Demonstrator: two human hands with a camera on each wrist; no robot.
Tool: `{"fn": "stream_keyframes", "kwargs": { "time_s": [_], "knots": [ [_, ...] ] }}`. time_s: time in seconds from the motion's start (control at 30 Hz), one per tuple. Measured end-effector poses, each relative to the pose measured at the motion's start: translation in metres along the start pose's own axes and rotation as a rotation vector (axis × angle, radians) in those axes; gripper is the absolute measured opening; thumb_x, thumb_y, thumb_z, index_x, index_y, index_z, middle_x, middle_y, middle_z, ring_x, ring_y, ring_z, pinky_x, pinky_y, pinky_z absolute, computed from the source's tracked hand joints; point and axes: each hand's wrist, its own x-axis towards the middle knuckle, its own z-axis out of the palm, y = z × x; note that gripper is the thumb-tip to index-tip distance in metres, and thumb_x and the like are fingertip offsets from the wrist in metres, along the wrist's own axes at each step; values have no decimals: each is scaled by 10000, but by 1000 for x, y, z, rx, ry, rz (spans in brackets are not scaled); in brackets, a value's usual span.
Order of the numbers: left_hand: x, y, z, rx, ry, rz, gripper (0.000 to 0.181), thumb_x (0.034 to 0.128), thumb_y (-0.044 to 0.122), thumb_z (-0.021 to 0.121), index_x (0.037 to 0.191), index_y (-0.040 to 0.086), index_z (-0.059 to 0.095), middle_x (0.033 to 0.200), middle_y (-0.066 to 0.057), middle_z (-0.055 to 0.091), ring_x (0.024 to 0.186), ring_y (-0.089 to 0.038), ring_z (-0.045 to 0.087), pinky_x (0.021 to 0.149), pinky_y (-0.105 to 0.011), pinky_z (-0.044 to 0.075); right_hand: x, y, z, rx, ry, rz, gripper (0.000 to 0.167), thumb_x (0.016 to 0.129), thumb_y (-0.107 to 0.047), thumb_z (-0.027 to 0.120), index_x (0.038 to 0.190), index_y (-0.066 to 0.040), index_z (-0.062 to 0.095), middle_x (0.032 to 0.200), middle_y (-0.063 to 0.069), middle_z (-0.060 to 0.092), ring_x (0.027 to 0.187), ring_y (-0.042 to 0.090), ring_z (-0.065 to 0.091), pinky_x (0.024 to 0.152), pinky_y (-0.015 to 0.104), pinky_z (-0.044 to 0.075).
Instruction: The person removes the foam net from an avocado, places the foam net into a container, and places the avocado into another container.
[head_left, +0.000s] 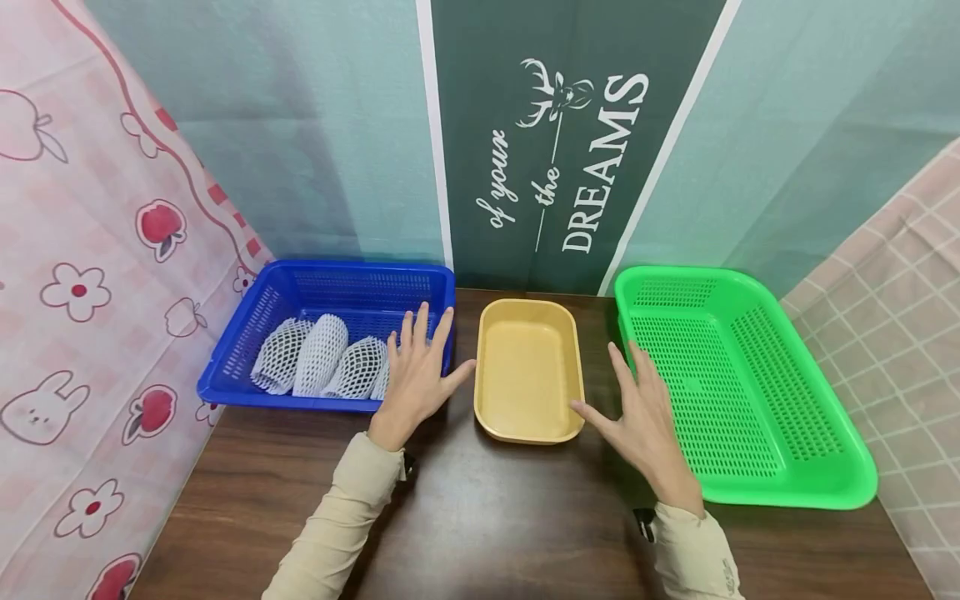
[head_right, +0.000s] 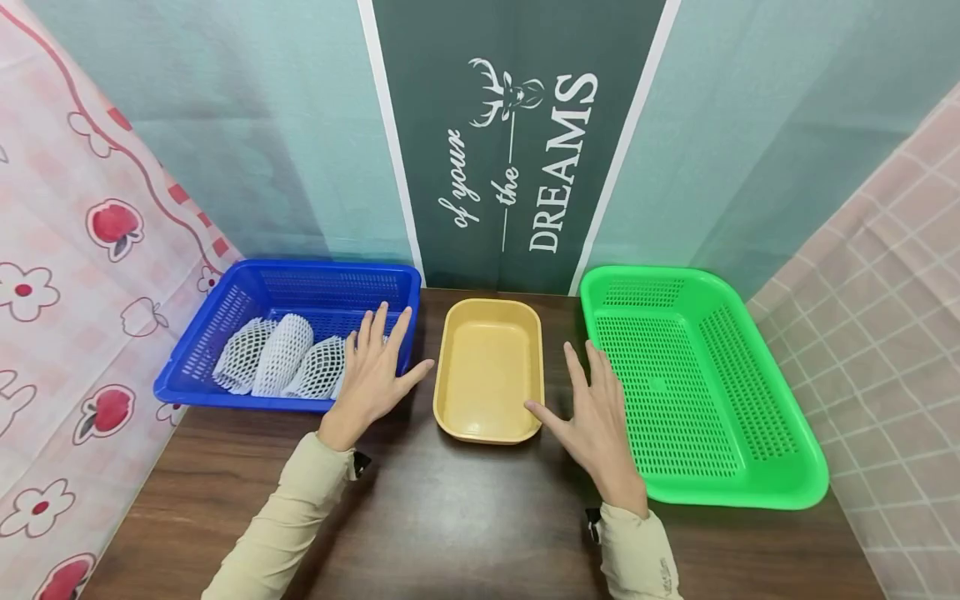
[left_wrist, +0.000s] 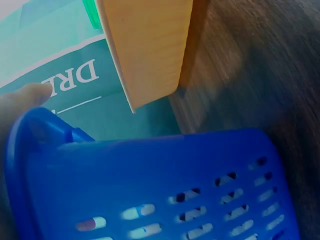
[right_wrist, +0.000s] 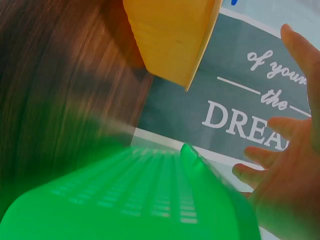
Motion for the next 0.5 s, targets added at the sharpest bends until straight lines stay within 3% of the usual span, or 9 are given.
{"fn": "stream_keyframes", "kwargs": {
  "time_s": [0.17, 0.37, 0.5],
  "knots": [
    [0, -6, -3, -23, -36, -38, 850, 920, 592, 572, 1595, 246, 189, 1640, -191, 174, 1495, -444, 192, 1144, -669, 244, -5, 10, -7, 40, 12, 12, 1019, 785, -457, 800, 1579, -134, 250, 1620, 219, 214, 1482, 452, 202, 1087, 709, 231],
    [1, -14, -9, -29, -57, -97, 849, 920, 607, 559, 1589, 215, 211, 1621, -200, 232, 1464, -454, 269, 1117, -659, 311, -15, 23, -19, 89, -22, 35, 952, 831, -422, 775, 1568, -96, 268, 1608, 217, 261, 1459, 470, 248, 1074, 702, 255],
    [0, -19, -11, -22, -64, -109, 856, 919, 597, 570, 1584, 189, 217, 1596, -217, 276, 1437, -456, 315, 1104, -644, 339, -21, 31, -26, 94, -56, 66, 929, 866, -427, 739, 1584, -131, 229, 1608, 234, 254, 1452, 490, 246, 1076, 711, 245]
  ]
}}
